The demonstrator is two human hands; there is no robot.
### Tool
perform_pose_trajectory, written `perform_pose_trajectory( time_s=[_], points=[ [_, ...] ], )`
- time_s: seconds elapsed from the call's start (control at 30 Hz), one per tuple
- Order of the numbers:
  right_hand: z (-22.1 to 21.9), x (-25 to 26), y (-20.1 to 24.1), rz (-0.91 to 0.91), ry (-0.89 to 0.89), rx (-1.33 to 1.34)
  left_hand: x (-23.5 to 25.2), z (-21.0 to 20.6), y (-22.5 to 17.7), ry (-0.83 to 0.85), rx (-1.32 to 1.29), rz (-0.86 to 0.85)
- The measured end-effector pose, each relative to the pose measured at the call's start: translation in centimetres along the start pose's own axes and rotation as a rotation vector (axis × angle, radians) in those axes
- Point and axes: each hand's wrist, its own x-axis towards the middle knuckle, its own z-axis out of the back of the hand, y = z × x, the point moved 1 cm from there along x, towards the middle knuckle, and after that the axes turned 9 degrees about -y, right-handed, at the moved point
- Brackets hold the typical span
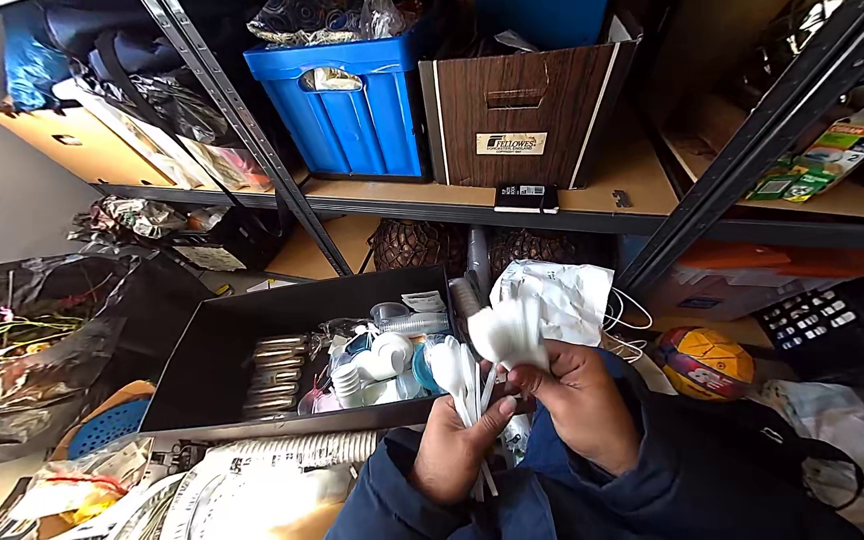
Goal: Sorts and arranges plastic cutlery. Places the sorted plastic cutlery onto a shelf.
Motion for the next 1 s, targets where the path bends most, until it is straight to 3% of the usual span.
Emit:
perform_pose_trajectory(
  time_s=[0.13, 0.4, 0.5, 0.7, 0.83, 0.9, 1.0],
  points=[
    [0.2, 0.6, -0.8, 0.104, -0.172, 0.019, -0.1, -0.7, -0.6, 0.127, -0.052, -0.038],
    [2.3, 3.5, 0.5, 0.102, -0.484, 0.02, -0.5, -1.0, 0.4, 0.084, -0.156, -0.11],
    [2.5, 3.5, 0.3, -0.045, -0.549, 0.144, -0.5, -1.1, 0.4, 0.071, -0.107, -0.272],
    [1.4, 2.3, -1.6, -0.524, -0.598, 0.381, -0.1, -0.4, 1.9, 0.052, -0.098, -0.507],
    [0.7, 1.8, -1.2, -0.645, -0.578, 0.454, 1.2, 1.1, 2.1, 0.001, 0.456, -1.018],
    [0.1, 1.5, -0.9, -0.678, -0.538, 0.488, 1.4, 0.8, 1.4, -0.024, 0.589, -1.146],
    [-0.7, 0.5, -0.8, -0.679, -0.437, 0.491, 1.5, 0.1, 0.0, -0.001, 0.584, -1.243]
  ],
)
